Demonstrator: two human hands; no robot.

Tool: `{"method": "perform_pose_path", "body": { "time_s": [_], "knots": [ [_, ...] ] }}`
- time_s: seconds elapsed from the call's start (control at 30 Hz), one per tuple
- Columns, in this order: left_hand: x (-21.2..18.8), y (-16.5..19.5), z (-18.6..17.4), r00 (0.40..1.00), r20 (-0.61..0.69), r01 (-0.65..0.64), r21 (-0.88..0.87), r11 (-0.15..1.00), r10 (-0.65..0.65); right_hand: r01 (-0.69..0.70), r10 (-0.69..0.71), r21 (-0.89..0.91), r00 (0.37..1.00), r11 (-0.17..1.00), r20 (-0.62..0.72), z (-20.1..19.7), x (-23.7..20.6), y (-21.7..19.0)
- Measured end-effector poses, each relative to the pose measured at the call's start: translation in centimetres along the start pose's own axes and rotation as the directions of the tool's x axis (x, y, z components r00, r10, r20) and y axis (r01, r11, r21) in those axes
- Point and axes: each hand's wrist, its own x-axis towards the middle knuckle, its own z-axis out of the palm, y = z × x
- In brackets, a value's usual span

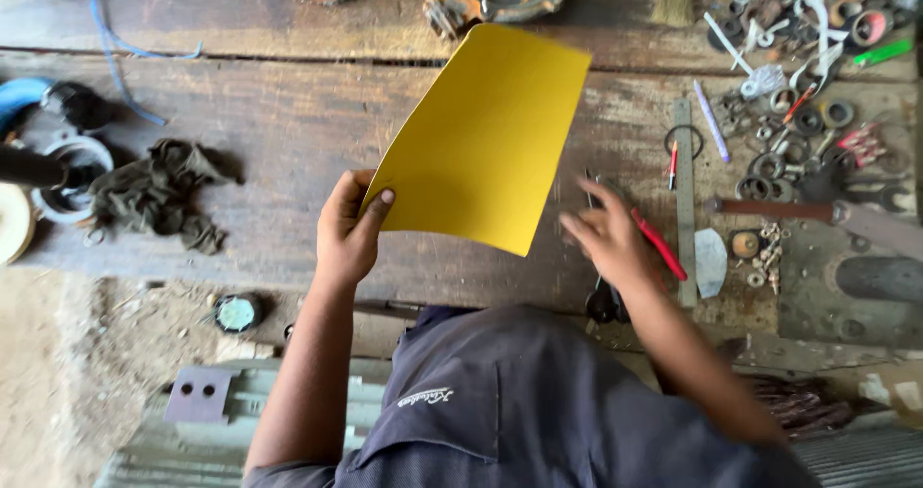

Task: The person cuts a large yellow sheet with scissors, folds it, and wraps it around a cast metal pump part on the workbench, pressing the paper around the part with both hands.

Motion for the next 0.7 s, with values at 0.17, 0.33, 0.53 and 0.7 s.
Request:
{"method": "perform_pose_path", "body": {
  "time_s": [0.17, 0.33, 0.53, 0.7],
  "knots": [
    [-4.0, 1.5, -0.1, 0.905, 0.098, -0.425, 0.153, 0.892, 0.414, -0.020, -0.248, 0.559, 0.883, 0.829, 0.399, -0.9, 3.6, -2.9],
    [-5.1, 1.4, -0.7, 0.863, 0.022, -0.498, 0.210, 0.841, 0.506, -0.374, -0.202, 0.772, 0.822, 0.514, 0.533, -1.7, 3.8, -5.3],
    [-3.1, 0.5, -0.2, 0.957, -0.133, 0.123, -0.614, 0.779, -0.257, 0.156, -0.379, 0.607, 0.888, 0.779, 0.259, 1.0, 5.7, -8.0],
    [-0.9, -1.1, 1.1, 0.905, 0.239, 0.410, -0.704, 0.579, -0.351, 0.177, -0.394, 0.592, 0.882, 0.786, 0.259, 2.3, 7.4, -11.1]
  ]
}}
